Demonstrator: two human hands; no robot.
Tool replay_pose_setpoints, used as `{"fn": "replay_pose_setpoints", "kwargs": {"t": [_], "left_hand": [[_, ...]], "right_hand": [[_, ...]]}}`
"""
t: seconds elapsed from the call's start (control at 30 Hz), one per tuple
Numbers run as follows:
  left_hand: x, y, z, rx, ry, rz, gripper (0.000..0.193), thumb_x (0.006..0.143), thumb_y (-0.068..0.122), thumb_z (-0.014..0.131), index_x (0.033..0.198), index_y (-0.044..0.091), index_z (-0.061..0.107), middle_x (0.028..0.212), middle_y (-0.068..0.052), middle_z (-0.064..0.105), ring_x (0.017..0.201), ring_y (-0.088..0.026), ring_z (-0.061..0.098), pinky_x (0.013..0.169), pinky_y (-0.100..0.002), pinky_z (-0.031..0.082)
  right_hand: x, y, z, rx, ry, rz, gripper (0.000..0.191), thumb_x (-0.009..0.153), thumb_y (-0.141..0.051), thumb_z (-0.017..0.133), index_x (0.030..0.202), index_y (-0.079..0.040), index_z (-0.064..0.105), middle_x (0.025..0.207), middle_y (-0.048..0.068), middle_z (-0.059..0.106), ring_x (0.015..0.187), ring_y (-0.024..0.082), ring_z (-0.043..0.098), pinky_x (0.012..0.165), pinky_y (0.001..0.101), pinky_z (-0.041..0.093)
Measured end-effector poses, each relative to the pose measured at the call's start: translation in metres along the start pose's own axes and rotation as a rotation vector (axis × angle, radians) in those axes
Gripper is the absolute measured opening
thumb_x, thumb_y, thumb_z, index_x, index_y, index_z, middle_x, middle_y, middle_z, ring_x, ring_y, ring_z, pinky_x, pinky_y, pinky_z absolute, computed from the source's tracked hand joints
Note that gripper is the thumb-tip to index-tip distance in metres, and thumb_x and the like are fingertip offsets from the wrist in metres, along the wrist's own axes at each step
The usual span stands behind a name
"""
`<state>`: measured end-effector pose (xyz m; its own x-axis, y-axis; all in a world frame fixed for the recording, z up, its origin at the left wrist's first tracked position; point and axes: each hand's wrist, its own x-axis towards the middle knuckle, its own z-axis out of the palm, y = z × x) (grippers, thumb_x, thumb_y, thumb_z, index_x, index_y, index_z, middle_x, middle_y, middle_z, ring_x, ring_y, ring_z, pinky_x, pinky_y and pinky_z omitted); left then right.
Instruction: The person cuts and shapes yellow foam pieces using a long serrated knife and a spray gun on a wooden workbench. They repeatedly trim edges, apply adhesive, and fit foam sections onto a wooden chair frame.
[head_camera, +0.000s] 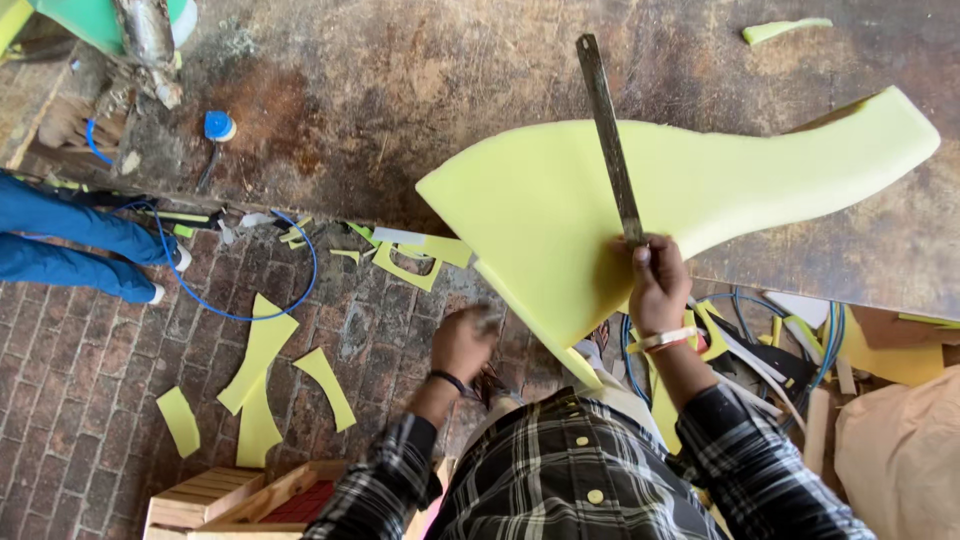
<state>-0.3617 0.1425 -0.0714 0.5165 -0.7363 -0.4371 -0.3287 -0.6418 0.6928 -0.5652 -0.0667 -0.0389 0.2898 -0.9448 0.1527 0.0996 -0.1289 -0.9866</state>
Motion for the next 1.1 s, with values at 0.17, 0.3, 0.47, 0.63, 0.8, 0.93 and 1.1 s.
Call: {"fn": "replay_pose_setpoints", "kwargs": {"t": [0.17,0.3,0.47,0.63,0.8,0.93,1.1], "left_hand": [[0.02,0.009,-0.005,-0.534,0.097,0.133,0.082,0.094,0.071,0.041,0.155,0.016,0.042,0.163,-0.018,0.04,0.147,-0.036,0.044,0.117,-0.051,0.039],[0.03,0.047,0.014,-0.759,0.261,0.233,0.095,0.094,0.076,0.035,0.164,0.018,0.008,0.173,-0.019,0.005,0.157,-0.038,0.016,0.123,-0.055,0.023],[0.046,0.081,0.025,-0.776,0.395,0.284,0.106,0.09,0.079,0.033,0.164,0.018,-0.011,0.171,-0.017,-0.017,0.157,-0.041,-0.005,0.12,-0.062,0.013],[0.046,0.062,-0.007,-0.705,0.689,-0.018,0.066,0.097,0.058,0.048,0.139,0.008,0.056,0.132,-0.019,0.062,0.118,-0.032,0.064,0.096,-0.049,0.055],[0.063,0.076,-0.038,-0.707,0.92,-0.037,0.029,0.091,0.032,0.072,0.102,0.005,0.077,0.089,-0.004,0.079,0.075,-0.014,0.077,0.065,-0.032,0.064],[0.066,0.088,-0.058,-0.444,0.925,-0.111,0.027,0.087,0.032,0.079,0.085,0.005,0.08,0.07,-0.005,0.076,0.061,-0.017,0.074,0.057,-0.035,0.06],[0.063,0.09,-0.073,-0.208,0.855,-0.186,0.026,0.084,0.033,0.082,0.079,0.007,0.081,0.063,-0.004,0.074,0.056,-0.018,0.072,0.057,-0.034,0.058]], "right_hand": [[0.047,0.002,-0.02,0.119,-0.226,0.112,0.011,0.108,-0.002,0.057,0.116,0.003,0.063,0.107,0.011,0.073,0.102,0.018,0.072,0.097,0.0303,0.057],[0.086,-0.006,-0.03,-0.099,-0.299,0.169,0.016,0.103,-0.007,0.065,0.115,0.002,0.071,0.1,0.009,0.076,0.09,0.016,0.073,0.085,0.0299,0.058],[0.139,-0.025,-0.056,-0.439,-0.604,0.373,0.019,0.098,-0.012,0.071,0.112,-0.001,0.078,0.084,0.009,0.074,0.064,0.016,0.063,0.052,0.0289,0.048],[0.179,-0.027,-0.022,-0.408,-0.892,0.284,0.029,0.093,-0.008,0.069,0.121,-0.007,0.074,0.087,0.006,0.075,0.064,0.011,0.064,0.049,0.0279,0.051],[0.184,-0.04,0.021,-0.483,-1.071,0.212,0.032,0.094,-0.007,0.07,0.126,-0.007,0.073,0.082,0.008,0.074,0.062,0.014,0.063,0.056,0.029,0.056],[0.189,-0.059,0.021,-0.617,-1.104,0.183,0.032,0.095,-0.008,0.069,0.127,-0.009,0.073,0.082,0.006,0.074,0.063,0.015,0.061,0.058,0.0317,0.055],[0.196,-0.058,0.03,-0.717,-1.121,0.134,0.032,0.097,-0.009,0.067,0.128,-0.012,0.073,0.089,0.007,0.075,0.069,0.015,0.064,0.063,0.0326,0.055]]}}
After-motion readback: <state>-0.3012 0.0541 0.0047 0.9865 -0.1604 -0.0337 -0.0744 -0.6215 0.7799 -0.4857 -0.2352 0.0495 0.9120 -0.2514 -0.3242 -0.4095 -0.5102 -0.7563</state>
